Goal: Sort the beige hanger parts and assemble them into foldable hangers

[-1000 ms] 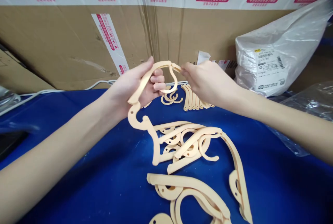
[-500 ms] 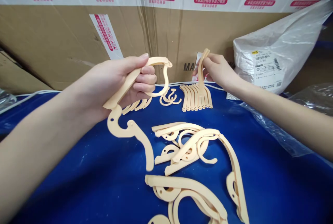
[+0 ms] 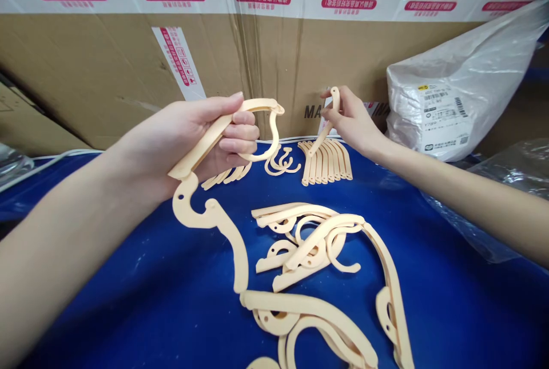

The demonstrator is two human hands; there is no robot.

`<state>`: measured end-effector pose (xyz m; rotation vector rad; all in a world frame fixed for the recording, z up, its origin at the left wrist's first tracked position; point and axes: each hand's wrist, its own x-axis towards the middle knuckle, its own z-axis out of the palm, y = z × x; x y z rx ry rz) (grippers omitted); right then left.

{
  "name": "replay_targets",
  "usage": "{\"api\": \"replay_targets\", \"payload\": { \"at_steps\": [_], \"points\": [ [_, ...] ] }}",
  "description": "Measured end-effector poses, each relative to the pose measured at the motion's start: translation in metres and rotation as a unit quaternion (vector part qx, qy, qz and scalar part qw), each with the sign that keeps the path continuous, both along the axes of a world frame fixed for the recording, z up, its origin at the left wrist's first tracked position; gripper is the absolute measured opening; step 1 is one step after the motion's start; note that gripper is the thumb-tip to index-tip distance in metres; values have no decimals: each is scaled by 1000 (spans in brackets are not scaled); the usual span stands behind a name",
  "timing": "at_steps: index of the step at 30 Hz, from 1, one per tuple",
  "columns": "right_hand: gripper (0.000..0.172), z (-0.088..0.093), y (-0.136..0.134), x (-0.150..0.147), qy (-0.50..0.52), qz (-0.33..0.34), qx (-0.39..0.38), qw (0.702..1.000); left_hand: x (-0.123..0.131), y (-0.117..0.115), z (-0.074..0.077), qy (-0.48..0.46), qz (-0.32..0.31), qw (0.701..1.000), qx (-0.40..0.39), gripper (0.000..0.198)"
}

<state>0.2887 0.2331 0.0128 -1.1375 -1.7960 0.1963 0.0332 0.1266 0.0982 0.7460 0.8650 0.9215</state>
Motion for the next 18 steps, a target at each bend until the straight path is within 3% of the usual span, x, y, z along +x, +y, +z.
{"api": "replay_targets", "payload": {
  "at_steps": [5, 8, 11, 13, 16, 18],
  "points": [
    [25, 17, -11, 1, 96, 74, -153, 981, -1, -2, 1, 8, -9, 1000, 17, 36],
    [32, 28, -22, 2, 162, 94, -189, 964, -5, -1, 0, 0, -31, 999, 33, 32],
    [31, 35, -33, 1, 164, 98, -149, 970, -9, -1, 0, -1, -47, 998, 41, 30],
    [27, 36, -43, 1, 101, 87, -91, 987, -9, -1, 0, 4, -47, 998, 50, 32],
    [20, 32, -62, 2, -86, 25, 31, 996, -9, -2, 1, 12, -46, 997, 66, 35],
    [24, 24, -74, 3, -242, -4, 112, 964, -9, -2, 2, 10, -47, 996, 69, 34]
  ]
}}
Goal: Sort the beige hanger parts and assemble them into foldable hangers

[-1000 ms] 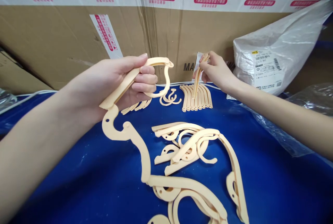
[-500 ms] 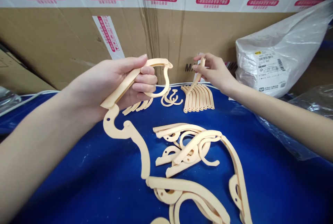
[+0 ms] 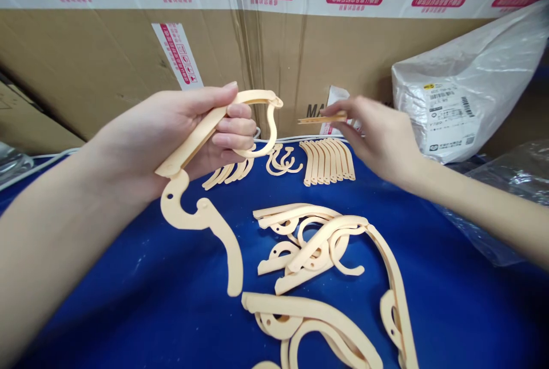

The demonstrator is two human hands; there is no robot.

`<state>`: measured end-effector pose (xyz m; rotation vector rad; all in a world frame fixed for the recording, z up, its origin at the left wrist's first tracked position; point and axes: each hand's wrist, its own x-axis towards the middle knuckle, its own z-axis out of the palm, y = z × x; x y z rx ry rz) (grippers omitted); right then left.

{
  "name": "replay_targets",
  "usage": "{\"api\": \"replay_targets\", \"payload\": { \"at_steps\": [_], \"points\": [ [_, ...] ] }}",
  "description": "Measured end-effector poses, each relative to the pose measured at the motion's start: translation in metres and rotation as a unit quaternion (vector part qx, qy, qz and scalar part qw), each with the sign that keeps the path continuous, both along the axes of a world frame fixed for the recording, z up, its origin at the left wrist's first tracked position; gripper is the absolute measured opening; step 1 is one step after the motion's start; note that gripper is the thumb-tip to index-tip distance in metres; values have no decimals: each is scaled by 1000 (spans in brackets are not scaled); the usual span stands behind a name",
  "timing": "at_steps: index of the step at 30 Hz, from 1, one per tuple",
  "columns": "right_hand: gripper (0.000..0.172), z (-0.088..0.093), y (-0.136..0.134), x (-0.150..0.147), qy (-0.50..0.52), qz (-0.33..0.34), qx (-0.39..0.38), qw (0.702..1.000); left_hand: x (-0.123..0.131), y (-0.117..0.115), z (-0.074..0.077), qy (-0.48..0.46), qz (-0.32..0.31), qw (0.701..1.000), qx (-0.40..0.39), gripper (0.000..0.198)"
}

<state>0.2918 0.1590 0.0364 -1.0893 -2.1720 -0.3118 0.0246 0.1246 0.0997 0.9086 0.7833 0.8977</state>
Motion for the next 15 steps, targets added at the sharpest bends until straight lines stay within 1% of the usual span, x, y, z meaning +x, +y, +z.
{"api": "replay_targets", "payload": {
  "at_steps": [1, 3, 4, 6, 7, 9, 12, 15],
  "points": [
    [27, -6, -5, 1, -81, 10, 35, 996, 0, 0, 0, -3, -1, 1000, -2, 34],
    [33, -19, -12, 2, -214, 44, 99, 971, 1, 1, 0, -12, 3, 1000, -7, 34],
    [33, -26, -15, 3, -260, 58, 132, 955, 1, 2, 0, -16, 7, 1000, -9, 33],
    [32, -39, -16, 5, -310, 68, 178, 931, 1, 3, -1, -22, 14, 1000, -15, 32],
    [32, -43, -16, 6, -323, 68, 182, 926, 1, 4, -1, -24, 16, 999, -17, 31],
    [31, -49, -16, 8, -331, 64, 158, 928, 0, 4, -2, -21, 16, 999, -24, 31],
    [29, -50, -13, 10, -320, 61, 99, 940, 0, 4, -3, -10, 14, 1000, -23, 33],
    [34, -48, -11, 10, -310, 71, 72, 945, -1, 5, -3, 0, 18, 1000, -13, 35]
  ]
}}
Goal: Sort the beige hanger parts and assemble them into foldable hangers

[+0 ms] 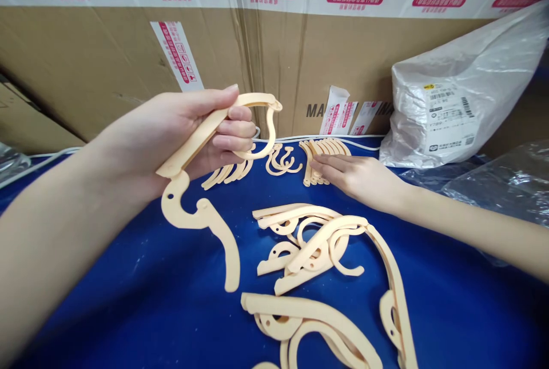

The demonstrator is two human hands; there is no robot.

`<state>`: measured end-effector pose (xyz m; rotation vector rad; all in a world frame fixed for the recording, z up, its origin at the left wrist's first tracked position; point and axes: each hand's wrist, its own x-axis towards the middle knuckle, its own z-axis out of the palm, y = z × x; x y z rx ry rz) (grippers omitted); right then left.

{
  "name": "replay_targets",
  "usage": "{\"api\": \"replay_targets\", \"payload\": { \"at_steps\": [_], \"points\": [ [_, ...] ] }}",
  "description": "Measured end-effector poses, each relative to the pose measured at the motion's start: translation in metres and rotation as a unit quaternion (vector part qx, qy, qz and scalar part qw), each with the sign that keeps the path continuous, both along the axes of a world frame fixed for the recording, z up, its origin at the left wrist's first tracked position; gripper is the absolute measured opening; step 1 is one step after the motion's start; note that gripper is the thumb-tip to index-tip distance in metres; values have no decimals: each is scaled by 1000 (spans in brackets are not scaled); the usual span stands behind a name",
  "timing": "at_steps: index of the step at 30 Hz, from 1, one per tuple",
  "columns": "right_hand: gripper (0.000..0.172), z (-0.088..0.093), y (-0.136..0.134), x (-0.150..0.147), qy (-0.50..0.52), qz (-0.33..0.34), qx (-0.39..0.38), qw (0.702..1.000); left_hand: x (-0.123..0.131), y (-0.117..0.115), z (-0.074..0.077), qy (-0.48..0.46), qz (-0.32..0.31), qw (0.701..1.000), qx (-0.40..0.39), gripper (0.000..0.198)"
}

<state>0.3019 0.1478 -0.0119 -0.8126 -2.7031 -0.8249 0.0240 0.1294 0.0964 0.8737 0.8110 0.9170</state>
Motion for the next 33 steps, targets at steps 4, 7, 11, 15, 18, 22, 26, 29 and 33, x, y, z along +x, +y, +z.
{"api": "replay_targets", "payload": {
  "at_steps": [4, 7, 11, 15, 18, 22, 26, 29, 33],
  "points": [
    [38, -1, 3, -2, 3, 14, -5, 1000, 0, 1, -1, 3, -11, 1000, 9, 34],
    [39, -3, 4, -3, 2, 10, -17, 1000, 1, 1, -1, 14, -16, 1000, 19, 33],
    [39, -3, 5, -3, 7, 0, -39, 999, 3, 0, -1, 29, -7, 999, 25, 31],
    [37, 4, 3, -4, 38, 1, -65, 997, 2, 1, 0, 26, -15, 999, 34, 32],
    [31, 22, 1, -7, 181, -9, -98, 979, -1, 1, 1, 31, -15, 999, 39, 34],
    [19, 51, 10, -11, 481, -31, -201, 853, 0, 1, 2, 41, -10, 998, 45, 37],
    [25, 59, 36, -12, 637, -85, -408, 648, 3, -1, 5, 41, -2, 998, 40, 40],
    [18, 46, 56, -12, 606, -153, -500, 600, 4, -2, 6, 45, -3, 998, 42, 42],
    [8, 23, 72, -16, 475, -199, -469, 717, 3, -3, 7, 37, -14, 998, 38, 40]
  ]
}}
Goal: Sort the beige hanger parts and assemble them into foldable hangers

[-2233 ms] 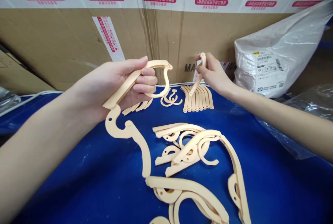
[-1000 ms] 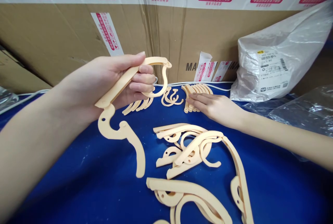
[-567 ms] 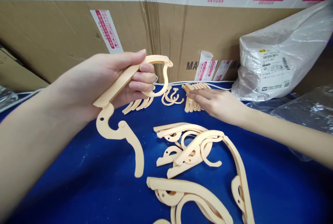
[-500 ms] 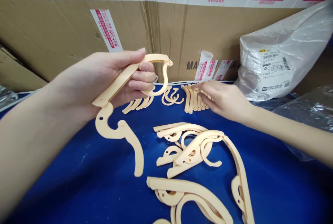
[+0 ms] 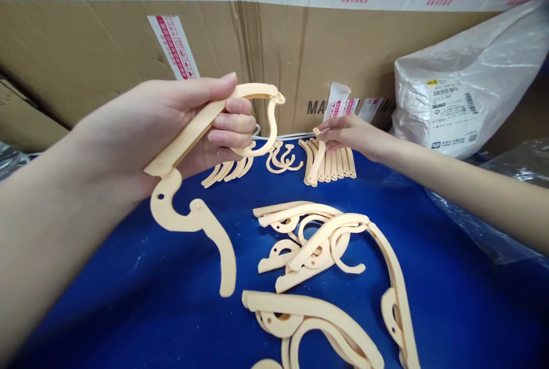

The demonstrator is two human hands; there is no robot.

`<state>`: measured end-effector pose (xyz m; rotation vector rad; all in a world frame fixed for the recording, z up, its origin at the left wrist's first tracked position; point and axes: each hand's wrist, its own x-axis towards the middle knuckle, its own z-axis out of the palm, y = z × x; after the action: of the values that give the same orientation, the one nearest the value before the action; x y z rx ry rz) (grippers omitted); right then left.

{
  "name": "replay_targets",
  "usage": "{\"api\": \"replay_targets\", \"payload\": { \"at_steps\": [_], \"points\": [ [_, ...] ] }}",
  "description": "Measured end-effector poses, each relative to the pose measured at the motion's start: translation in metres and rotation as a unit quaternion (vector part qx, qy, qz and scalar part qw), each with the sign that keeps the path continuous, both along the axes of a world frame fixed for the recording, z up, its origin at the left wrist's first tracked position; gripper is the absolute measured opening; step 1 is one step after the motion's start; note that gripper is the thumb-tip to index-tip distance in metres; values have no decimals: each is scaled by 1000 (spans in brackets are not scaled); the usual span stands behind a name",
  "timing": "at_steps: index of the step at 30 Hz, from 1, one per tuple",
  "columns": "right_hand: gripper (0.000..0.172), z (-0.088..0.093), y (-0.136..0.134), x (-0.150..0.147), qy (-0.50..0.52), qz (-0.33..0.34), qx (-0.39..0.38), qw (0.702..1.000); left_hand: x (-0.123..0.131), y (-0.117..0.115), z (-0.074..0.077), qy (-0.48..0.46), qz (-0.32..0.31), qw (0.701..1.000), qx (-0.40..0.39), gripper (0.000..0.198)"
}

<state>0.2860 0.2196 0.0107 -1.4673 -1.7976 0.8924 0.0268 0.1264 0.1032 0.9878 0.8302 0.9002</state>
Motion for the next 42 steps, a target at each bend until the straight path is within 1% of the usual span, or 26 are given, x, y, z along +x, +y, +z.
{"api": "replay_targets", "payload": {
  "at_steps": [2, 4, 7, 11, 14, 16, 17, 18, 20, 21, 23, 26, 32, 37, 42],
  "points": [
    [12, -8, 3, -2, -85, 16, 50, 995, 0, 0, 1, -4, 10, 1000, -12, 39],
    [14, -14, 4, -3, -123, 22, 87, 988, 0, -1, 1, -8, 23, 999, -22, 37],
    [19, -17, 5, -4, -179, 32, 144, 973, 2, -1, 2, -15, 25, 999, -30, 33],
    [28, -16, -1, -4, -230, 37, 204, 951, 4, -1, 1, -36, 41, 997, -57, 31],
    [35, -10, -21, 0, -267, 54, 270, 923, 4, -1, 1, -38, 38, 997, -55, 30],
    [47, -7, -40, 4, -301, 98, 306, 898, 2, -1, 1, -30, 28, 998, -40, 30],
    [56, -6, -49, 6, -321, 123, 309, 887, 2, -1, 1, -24, 26, 999, -32, 30],
    [69, -7, -57, 7, -335, 133, 312, 879, 1, 0, 1, -19, 25, 999, -25, 30],
    [87, -10, -68, 8, -354, 149, 304, 872, 1, 0, 1, -10, 26, 1000, -15, 31],
    [92, -13, -70, 8, -359, 150, 297, 872, 1, 0, 0, -7, 25, 1000, -11, 32],
    [94, -18, -70, 7, -363, 152, 282, 875, 2, 0, 1, -1, 21, 1000, -11, 34],
    [91, -22, -64, 4, -360, 148, 274, 880, 3, -2, 2, -2, 31, 999, -26, 35],
    [85, -22, -59, 6, -361, 150, 284, 875, 4, -2, 2, -8, 40, 999, -26, 32],
    [85, -24, -56, 8, -359, 149, 281, 877, 4, -1, 1, -31, 49, 997, -49, 29],
    [88, -23, -55, 10, -365, 149, 284, 874, 4, -1, 0, -22, 52, 998, -41, 30]
  ]
}}
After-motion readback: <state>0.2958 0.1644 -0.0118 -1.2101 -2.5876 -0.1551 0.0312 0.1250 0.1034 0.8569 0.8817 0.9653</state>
